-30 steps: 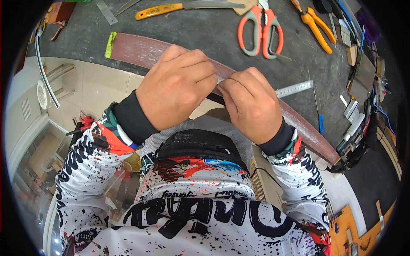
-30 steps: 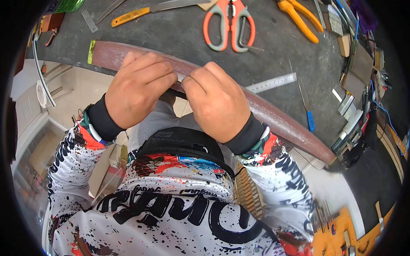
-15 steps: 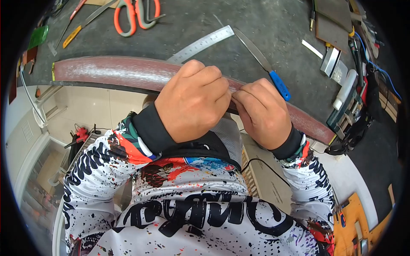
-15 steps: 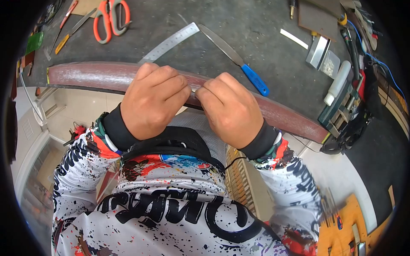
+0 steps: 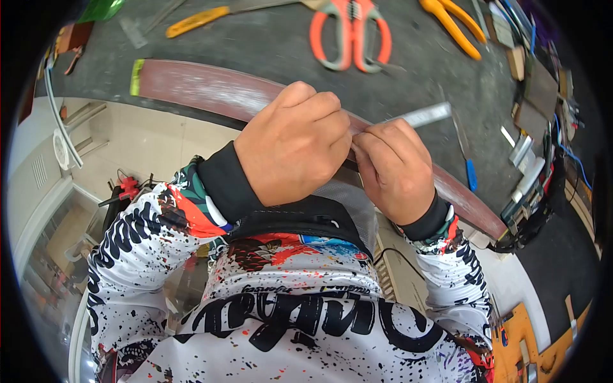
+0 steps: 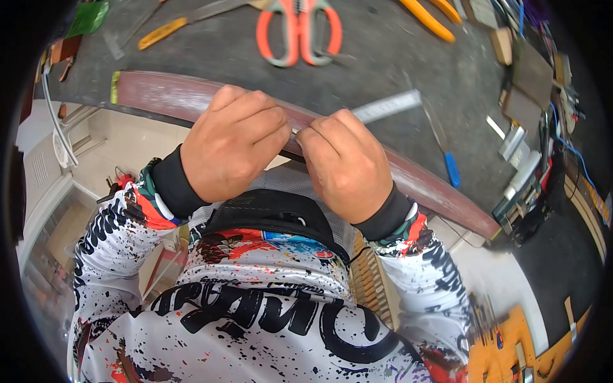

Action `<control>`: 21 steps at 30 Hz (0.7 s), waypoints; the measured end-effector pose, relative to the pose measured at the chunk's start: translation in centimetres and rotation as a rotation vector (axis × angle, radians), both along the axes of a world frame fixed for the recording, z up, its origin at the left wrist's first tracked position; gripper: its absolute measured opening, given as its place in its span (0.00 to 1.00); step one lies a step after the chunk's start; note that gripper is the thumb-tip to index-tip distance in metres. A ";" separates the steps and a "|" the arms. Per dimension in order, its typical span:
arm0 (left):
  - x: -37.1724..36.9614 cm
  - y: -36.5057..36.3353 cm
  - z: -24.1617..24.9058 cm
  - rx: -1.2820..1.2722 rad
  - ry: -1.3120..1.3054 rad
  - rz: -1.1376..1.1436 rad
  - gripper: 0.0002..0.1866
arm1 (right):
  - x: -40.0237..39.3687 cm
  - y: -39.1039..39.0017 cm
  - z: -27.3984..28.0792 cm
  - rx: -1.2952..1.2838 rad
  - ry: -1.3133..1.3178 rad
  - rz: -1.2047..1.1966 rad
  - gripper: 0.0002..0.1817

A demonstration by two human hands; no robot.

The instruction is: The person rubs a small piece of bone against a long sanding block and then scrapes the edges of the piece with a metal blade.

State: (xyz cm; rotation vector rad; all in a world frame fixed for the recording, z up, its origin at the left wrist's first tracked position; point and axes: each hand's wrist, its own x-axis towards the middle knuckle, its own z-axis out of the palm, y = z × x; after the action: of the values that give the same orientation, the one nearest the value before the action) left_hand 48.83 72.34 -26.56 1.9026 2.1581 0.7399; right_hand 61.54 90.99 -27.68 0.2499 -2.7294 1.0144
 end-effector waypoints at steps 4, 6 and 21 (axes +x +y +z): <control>-4.5 -4.9 -0.2 -0.005 -0.014 0.031 0.17 | -4.9 -4.8 -0.9 -0.015 0.010 0.018 0.12; -6.3 -7.4 -0.5 -0.010 0.014 0.050 0.17 | -7.0 -7.0 -1.9 -0.024 0.024 0.045 0.07; 2.3 1.8 0.5 -0.001 0.036 -0.032 0.16 | 2.5 2.3 0.3 0.031 -0.026 0.066 0.13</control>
State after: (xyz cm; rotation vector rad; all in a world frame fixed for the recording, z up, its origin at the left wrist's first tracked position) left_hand 51.12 74.11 -26.09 1.9602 2.1433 0.7039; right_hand 64.05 93.34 -27.41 0.3359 -2.7792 0.9995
